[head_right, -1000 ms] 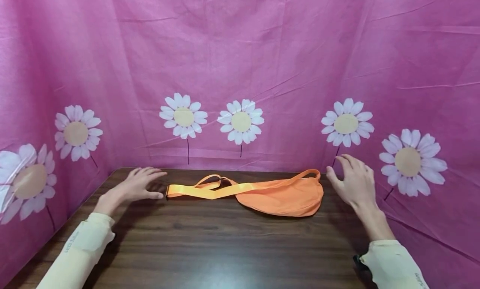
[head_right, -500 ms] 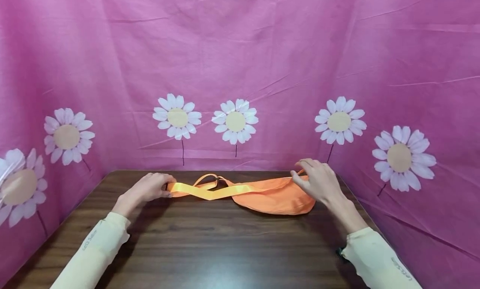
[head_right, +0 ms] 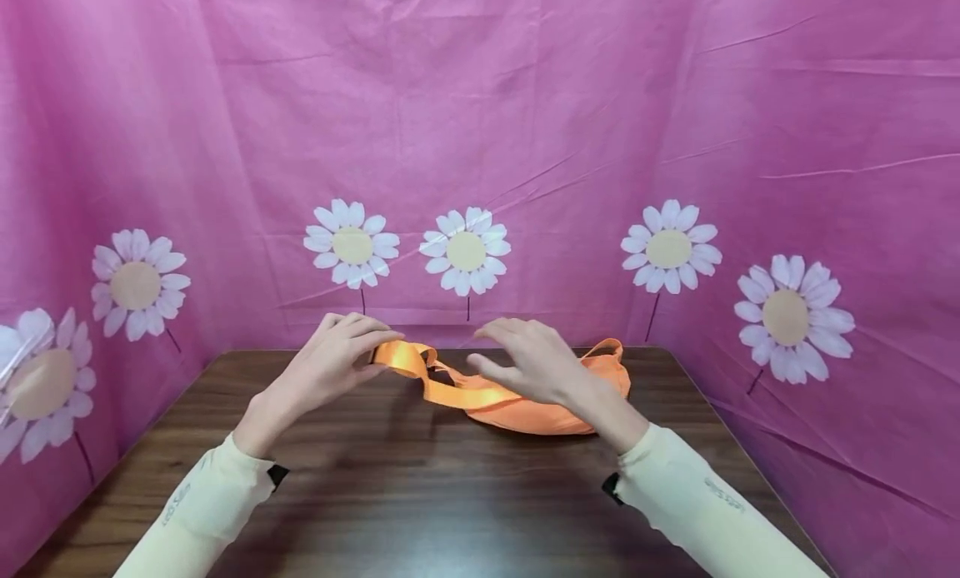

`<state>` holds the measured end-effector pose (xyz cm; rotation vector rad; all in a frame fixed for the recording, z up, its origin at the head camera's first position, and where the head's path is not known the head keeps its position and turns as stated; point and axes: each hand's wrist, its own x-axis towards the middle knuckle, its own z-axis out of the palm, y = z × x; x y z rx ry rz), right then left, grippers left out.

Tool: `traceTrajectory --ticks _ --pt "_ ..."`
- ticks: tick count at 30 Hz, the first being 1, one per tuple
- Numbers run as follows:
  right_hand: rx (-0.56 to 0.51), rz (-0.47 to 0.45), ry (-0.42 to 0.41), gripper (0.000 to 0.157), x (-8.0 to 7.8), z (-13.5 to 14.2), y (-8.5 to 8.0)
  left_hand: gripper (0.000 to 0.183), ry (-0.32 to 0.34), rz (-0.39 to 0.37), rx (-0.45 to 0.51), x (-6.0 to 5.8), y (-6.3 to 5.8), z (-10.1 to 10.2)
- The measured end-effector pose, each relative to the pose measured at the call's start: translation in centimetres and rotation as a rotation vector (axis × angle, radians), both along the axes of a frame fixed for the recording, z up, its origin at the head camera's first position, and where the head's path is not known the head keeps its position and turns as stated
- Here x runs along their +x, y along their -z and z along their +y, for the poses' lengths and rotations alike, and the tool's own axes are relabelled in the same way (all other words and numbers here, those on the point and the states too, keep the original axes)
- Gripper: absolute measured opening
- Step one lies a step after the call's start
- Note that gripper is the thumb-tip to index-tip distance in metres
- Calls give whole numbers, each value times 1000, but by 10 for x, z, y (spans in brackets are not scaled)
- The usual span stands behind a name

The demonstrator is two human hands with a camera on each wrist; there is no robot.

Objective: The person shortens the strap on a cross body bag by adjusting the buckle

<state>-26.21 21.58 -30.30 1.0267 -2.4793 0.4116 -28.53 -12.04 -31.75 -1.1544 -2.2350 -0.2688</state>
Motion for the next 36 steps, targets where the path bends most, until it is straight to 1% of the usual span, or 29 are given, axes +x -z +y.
traceTrajectory --ticks 4,6,8,10,13,15,18,20,23,27,31,34,36 --pt "-30 -118 -18 50 2 -28 0 55 33 35 10 12 -13 22" --pt "-85 -203 -33 52 1 -35 5 54 44 41 7 16 -16 31" --pt "-161 -292 -62 49 -1 -38 12 52 51 42 1 18 -16 38" --pt "-248 -399 -103 41 -3 -40 21 51 61 34 -2 19 -13 42" --pt "-358 -557 -151 28 -4 -41 34 50 86 18 -11 21 -3 47" --pt "-420 -650 -178 26 -3 -41 42 51 112 1 -8 21 5 49" --pt "-519 -752 -242 26 -1 -41 47 54 139 -28 7 22 16 51" --pt "-570 -785 -290 25 0 -41 47 57 145 -53 25 22 21 52" --pt "-608 -784 -324 22 2 -39 44 62 147 -92 47 22 24 51" --pt "-621 -748 -291 18 6 -33 37 64 178 -159 103 18 23 47" --pt "-631 -735 -276 17 9 -25 33 61 260 -236 209 14 17 42" --pt "-648 -772 -280 19 13 -22 30 57 345 -305 290 15 12 39" --pt "-658 -795 -277 20 15 -22 29 54 397 -344 328 16 10 38"
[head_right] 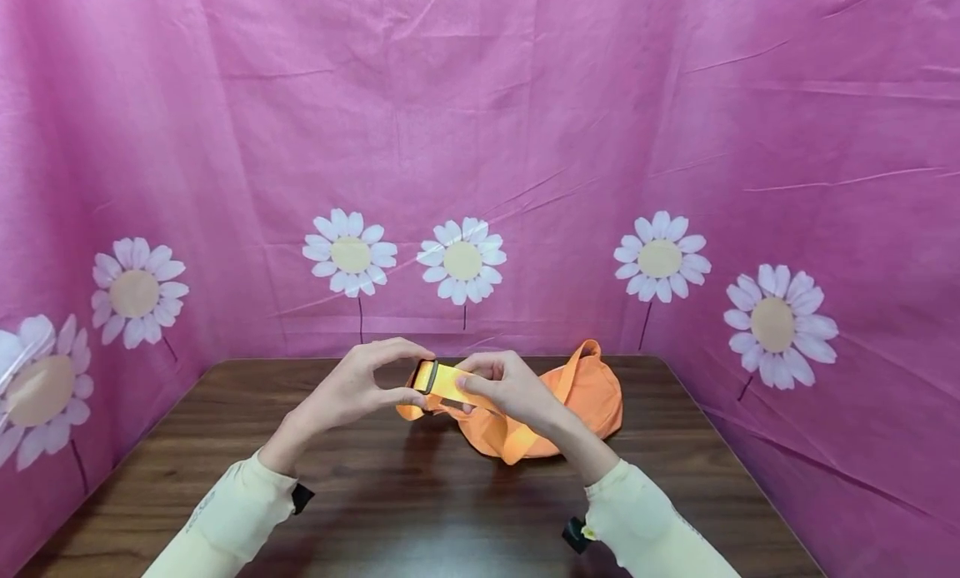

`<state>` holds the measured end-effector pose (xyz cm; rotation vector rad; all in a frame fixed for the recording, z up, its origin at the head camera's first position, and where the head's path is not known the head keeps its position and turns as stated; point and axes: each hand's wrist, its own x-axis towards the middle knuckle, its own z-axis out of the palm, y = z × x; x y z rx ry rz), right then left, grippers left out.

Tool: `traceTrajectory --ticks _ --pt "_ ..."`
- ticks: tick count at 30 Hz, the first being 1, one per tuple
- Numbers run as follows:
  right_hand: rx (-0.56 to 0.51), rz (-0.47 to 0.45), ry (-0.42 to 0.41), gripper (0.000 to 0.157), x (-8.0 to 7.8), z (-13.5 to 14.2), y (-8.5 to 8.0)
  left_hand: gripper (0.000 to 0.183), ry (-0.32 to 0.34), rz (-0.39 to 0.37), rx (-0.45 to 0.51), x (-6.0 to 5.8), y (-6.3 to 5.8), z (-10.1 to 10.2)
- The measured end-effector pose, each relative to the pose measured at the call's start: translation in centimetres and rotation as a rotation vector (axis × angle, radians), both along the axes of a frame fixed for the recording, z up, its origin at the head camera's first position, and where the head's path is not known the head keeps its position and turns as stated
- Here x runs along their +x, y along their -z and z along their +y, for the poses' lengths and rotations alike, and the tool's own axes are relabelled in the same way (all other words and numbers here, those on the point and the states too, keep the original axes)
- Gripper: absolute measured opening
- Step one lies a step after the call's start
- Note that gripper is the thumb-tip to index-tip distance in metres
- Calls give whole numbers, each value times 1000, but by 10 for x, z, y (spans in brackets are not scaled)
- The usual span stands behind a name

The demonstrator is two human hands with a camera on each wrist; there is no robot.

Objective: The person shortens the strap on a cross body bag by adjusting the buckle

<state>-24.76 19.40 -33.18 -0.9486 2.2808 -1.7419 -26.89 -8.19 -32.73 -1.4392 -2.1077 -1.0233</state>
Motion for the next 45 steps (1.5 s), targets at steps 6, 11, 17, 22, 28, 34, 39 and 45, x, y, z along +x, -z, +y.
traceTrajectory --ticks 6,11,17,22,28,34,39,45 --pt "27 -7 32 22 3 -6 -1 48 62 -35 59 1 1 4" --pt "60 15 73 21 4 -8 0 49 49 -70 60 1 3 7" --pt "70 21 66 22 3 -7 4 49 13 -61 15 2 2 9" --pt "48 -11 63 25 3 -9 8 50 12 -37 -3 1 1 10" --pt "5 -73 53 28 3 -11 14 49 24 -31 -1 1 4 11" --pt "-36 -69 35 28 2 -14 18 44 64 -38 38 0 8 12" --pt "-83 -94 13 26 1 -16 18 43 60 -57 52 0 9 13" --pt "-129 -160 -15 27 2 -19 19 48 29 -102 82 4 9 15"
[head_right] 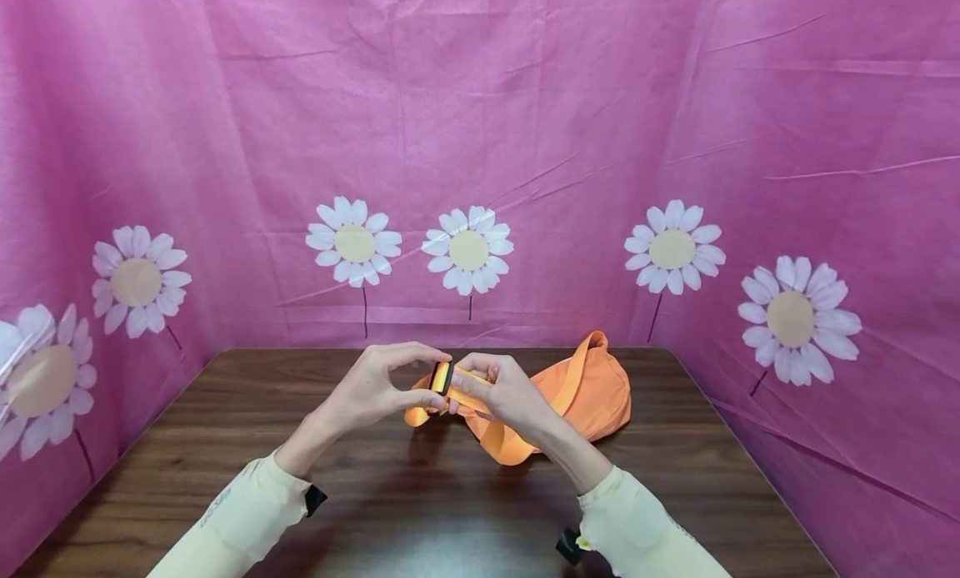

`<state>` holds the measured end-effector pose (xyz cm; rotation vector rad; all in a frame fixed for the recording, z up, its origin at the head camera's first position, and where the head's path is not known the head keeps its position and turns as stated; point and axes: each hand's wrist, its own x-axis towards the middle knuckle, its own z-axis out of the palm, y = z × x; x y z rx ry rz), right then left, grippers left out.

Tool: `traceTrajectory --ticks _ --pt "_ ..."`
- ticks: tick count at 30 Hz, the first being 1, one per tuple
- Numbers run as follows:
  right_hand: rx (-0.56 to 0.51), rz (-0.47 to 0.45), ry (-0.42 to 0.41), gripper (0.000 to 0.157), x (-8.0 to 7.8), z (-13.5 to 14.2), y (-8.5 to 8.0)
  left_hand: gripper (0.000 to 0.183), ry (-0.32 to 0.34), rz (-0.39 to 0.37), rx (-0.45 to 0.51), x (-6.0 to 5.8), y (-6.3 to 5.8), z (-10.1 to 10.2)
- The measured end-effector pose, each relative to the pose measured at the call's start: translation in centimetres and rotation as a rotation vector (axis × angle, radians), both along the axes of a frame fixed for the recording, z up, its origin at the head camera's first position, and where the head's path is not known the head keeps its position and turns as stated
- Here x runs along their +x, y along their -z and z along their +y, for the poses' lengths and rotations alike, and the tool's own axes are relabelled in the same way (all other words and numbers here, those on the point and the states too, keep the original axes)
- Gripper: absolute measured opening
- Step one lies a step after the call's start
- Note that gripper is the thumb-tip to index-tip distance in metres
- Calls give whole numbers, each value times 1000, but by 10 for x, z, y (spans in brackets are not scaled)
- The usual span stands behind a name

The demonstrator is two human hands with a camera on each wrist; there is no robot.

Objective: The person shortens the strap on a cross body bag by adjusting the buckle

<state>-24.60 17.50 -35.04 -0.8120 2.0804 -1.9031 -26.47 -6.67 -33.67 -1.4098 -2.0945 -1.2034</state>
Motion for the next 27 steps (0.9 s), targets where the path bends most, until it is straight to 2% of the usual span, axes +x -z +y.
traceTrajectory --ticks 3,7,11,16,23,27 --pt "-25 -26 -13 28 -2 0 2 49 -12 16 10 2 -1 0" --pt "-62 -56 -21 28 -5 6 4 51 -48 78 4 4 -4 -3" --pt "-71 -48 3 26 -5 10 1 51 -77 116 -9 5 -7 -6" --pt "-49 -21 9 25 -4 9 -2 51 -61 112 -22 5 -9 -4" --pt "-60 14 -49 23 -2 6 -4 50 -41 128 -29 7 -7 -1" --pt "-70 2 -65 23 -3 7 -3 49 -23 131 -15 6 -8 -1"
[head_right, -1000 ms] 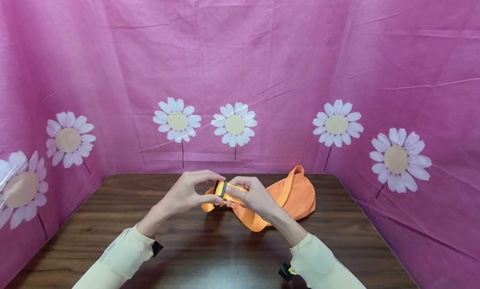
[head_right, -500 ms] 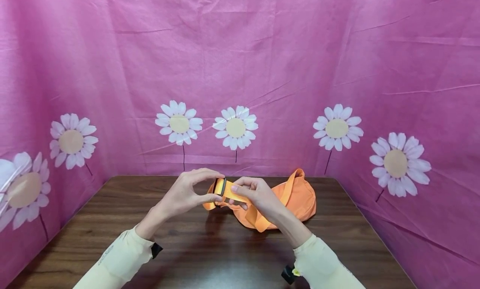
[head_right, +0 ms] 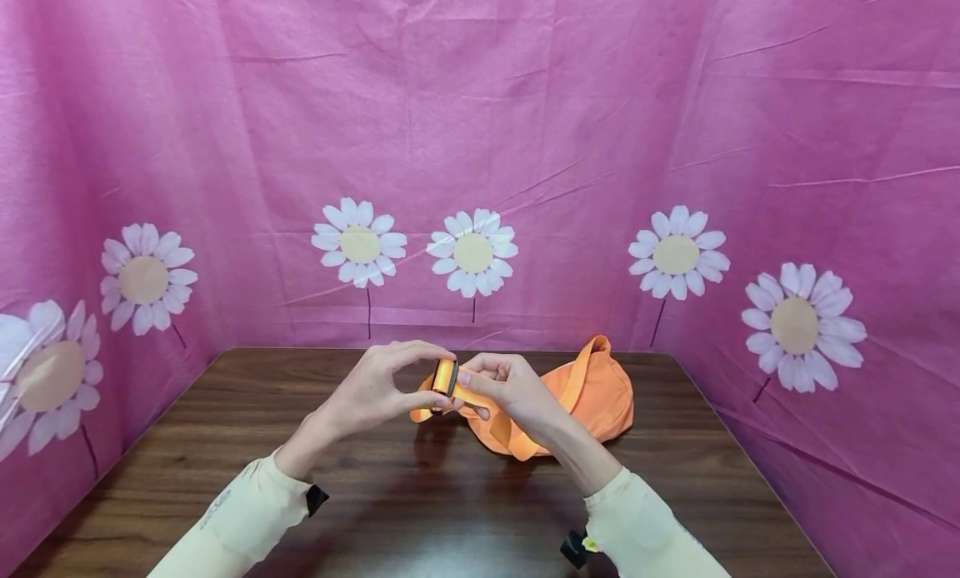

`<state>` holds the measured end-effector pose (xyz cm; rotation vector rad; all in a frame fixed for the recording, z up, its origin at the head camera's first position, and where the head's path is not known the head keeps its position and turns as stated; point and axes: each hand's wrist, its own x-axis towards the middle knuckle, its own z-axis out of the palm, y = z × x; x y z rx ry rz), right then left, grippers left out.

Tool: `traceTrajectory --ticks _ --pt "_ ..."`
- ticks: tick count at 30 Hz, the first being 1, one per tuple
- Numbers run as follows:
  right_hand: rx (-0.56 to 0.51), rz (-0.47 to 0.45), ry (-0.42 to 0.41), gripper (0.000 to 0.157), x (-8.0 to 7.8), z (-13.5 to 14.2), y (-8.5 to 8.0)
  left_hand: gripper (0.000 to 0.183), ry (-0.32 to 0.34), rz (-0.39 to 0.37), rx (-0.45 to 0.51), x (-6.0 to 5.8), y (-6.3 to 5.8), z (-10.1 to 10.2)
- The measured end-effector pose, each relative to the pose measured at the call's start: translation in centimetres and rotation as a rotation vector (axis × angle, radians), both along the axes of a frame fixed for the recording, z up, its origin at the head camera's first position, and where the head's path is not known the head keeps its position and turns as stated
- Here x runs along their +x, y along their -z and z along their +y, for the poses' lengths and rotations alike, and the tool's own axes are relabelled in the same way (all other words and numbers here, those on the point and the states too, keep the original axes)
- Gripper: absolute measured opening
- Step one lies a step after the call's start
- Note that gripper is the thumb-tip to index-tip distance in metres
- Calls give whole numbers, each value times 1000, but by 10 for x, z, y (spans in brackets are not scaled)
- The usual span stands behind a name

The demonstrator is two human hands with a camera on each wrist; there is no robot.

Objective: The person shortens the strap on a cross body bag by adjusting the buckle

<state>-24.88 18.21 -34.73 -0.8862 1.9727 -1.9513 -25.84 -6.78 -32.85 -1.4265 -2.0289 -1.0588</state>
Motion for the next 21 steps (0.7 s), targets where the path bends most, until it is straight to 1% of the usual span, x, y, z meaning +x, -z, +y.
traceTrajectory --ticks 3,5,8,11,15,21 --pt "-10 -19 -14 23 -2 5 0 49 7 -7 11 -1 -2 -1" --pt "-15 -14 -22 21 -5 11 0 49 -3 -15 23 -1 -5 -3" --pt "-18 12 -33 20 -8 18 1 49 -15 -27 37 -1 -7 -5" --pt "-12 32 -38 20 -11 22 1 49 -10 -48 41 -1 -9 -5" --pt "-10 32 -39 19 -11 21 2 51 11 -75 45 0 -7 -5" --pt "-11 28 -40 19 -8 12 2 51 9 -69 19 0 -3 -4"
